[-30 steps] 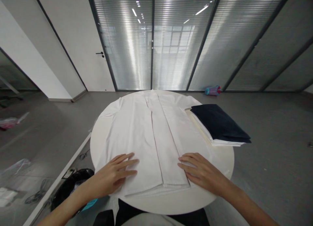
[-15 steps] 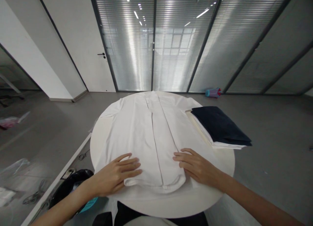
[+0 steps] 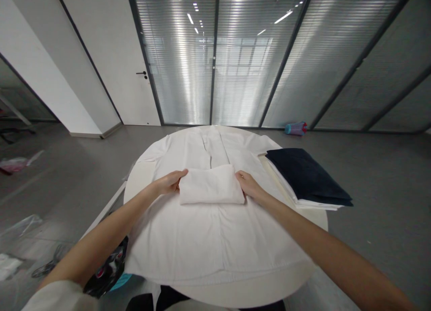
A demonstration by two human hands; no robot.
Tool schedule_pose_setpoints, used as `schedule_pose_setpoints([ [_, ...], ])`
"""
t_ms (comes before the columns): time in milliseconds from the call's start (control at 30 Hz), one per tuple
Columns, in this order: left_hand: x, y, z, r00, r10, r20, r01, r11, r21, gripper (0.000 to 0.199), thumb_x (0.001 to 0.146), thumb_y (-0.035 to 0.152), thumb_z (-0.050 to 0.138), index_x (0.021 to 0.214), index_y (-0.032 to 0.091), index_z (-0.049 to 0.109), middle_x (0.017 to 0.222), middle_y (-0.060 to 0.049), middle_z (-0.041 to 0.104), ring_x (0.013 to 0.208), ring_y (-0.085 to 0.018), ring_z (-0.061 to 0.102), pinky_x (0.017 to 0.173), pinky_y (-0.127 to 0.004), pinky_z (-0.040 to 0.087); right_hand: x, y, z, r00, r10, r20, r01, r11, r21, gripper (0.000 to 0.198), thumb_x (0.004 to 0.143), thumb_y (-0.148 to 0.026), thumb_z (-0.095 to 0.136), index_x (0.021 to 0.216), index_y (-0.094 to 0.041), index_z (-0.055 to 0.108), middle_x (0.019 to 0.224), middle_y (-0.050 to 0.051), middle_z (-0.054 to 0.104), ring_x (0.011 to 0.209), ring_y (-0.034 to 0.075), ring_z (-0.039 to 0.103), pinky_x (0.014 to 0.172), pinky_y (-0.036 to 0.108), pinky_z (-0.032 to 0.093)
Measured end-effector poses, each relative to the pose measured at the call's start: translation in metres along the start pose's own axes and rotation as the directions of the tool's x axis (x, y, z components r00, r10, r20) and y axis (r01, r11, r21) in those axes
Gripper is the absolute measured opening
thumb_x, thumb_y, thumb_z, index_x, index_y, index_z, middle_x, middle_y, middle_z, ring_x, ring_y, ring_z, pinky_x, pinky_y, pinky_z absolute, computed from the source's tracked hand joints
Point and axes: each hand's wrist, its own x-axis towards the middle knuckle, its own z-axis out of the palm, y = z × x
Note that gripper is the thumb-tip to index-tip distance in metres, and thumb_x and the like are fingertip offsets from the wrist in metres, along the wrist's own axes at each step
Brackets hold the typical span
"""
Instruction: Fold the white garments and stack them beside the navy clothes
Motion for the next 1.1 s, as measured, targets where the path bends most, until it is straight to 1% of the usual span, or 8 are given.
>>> schedule_pose_setpoints([
  [167,-0.024,-0.010,-0.003,0.983,0.130,0.130,-0.133,0.991,0.021,0.070,0.079,0.070,0.067,0.119,0.013,0.066,0.113,-0.016,0.073,0.107,-0.031,0.069,0.085,-0.036,0.055,-0.010,0.001,-0.009,0.997,0.025,0.078,-0.032,0.996,0.083,0.035,0.087,-0.053,0.049,0.087,-0.019,0.057,0.074,0.002,0.062,0.070,0.020,0.058,0.064,0.028,0.043],
  [367,-0.052,-0.025,-0.004,0.943,0.316,0.101,-0.329,0.933,0.146,0.073,0.074,0.038,0.084,0.137,0.016,0.055,0.132,-0.015,0.065,0.123,-0.030,0.061,0.097,-0.035,0.053,0.004,-0.006,0.006,0.995,-0.093,-0.039,0.087,0.987,-0.138,0.015,0.097,-0.035,0.040,0.093,-0.023,0.048,0.091,0.004,0.065,0.092,0.022,0.061,0.079,0.029,0.045],
  [567,-0.015,-0.019,0.005,0.985,0.159,-0.059,-0.159,0.987,0.004,0.129,0.068,0.017,0.086,0.159,0.041,-0.002,0.129,-0.009,0.065,0.092,-0.021,0.071,0.073,-0.030,0.059,0.026,-0.010,0.020,0.998,0.062,-0.019,-0.065,0.958,-0.278,0.009,0.096,-0.027,0.047,0.091,-0.021,0.052,0.094,0.010,0.068,0.091,0.025,0.064,0.080,0.032,0.046],
  [667,-0.010,-0.020,0.007,0.977,0.182,-0.113,-0.189,0.980,-0.055,0.125,0.073,0.022,0.084,0.159,0.041,-0.006,0.123,-0.008,0.067,0.083,-0.017,0.071,0.071,-0.028,0.058,0.021,-0.009,0.012,0.995,0.079,-0.056,-0.091,0.960,-0.265,0.018,0.096,-0.033,0.052,0.106,-0.018,0.054,0.098,0.012,0.069,0.092,0.024,0.066,0.079,0.030,0.048],
  [800,-0.034,-0.036,-0.001,0.910,0.285,-0.302,-0.300,0.954,-0.003,0.110,0.080,0.041,0.079,0.160,0.028,0.005,0.095,-0.004,0.069,0.069,-0.012,0.065,0.071,-0.026,0.054,-0.009,0.001,-0.011,0.979,0.204,-0.020,-0.205,0.976,-0.069,0.043,0.098,-0.049,0.047,0.126,-0.017,0.048,0.074,0.003,0.067,0.059,0.018,0.064,0.057,0.026,0.047],
  [933,-0.061,-0.047,-0.010,0.927,0.329,-0.180,-0.285,0.931,0.229,0.060,0.075,0.060,0.076,0.109,0.011,0.066,0.069,-0.001,0.062,0.058,-0.010,0.055,0.054,-0.019,0.041,-0.046,0.010,-0.029,0.987,0.142,0.077,-0.140,0.990,-0.029,0.042,0.090,-0.057,0.051,0.082,-0.017,0.062,0.063,0.003,0.063,0.054,0.016,0.059,0.052,0.025,0.042],
  [1000,-0.066,-0.045,-0.007,0.951,0.297,-0.085,-0.255,0.910,0.326,0.054,0.076,0.066,0.071,0.074,0.012,0.063,0.060,0.001,0.056,0.050,-0.007,0.047,0.046,-0.018,0.031,-0.056,0.008,-0.029,0.995,0.036,0.095,-0.029,0.996,-0.079,0.043,0.086,-0.058,0.054,0.068,-0.019,0.060,0.059,0.002,0.061,0.057,0.016,0.058,0.055,0.026,0.042],
  [1100,-0.065,-0.040,0.004,0.975,0.219,-0.043,-0.197,0.935,0.294,0.056,0.075,0.068,0.070,0.071,0.015,0.055,0.056,0.003,0.052,0.043,-0.006,0.047,0.040,-0.017,0.023,-0.058,0.002,-0.020,0.997,-0.004,0.071,0.006,1.000,-0.015,0.035,0.084,-0.053,0.053,0.075,-0.020,0.059,0.056,-0.001,0.058,0.053,0.016,0.057,0.056,0.027,0.042],
])
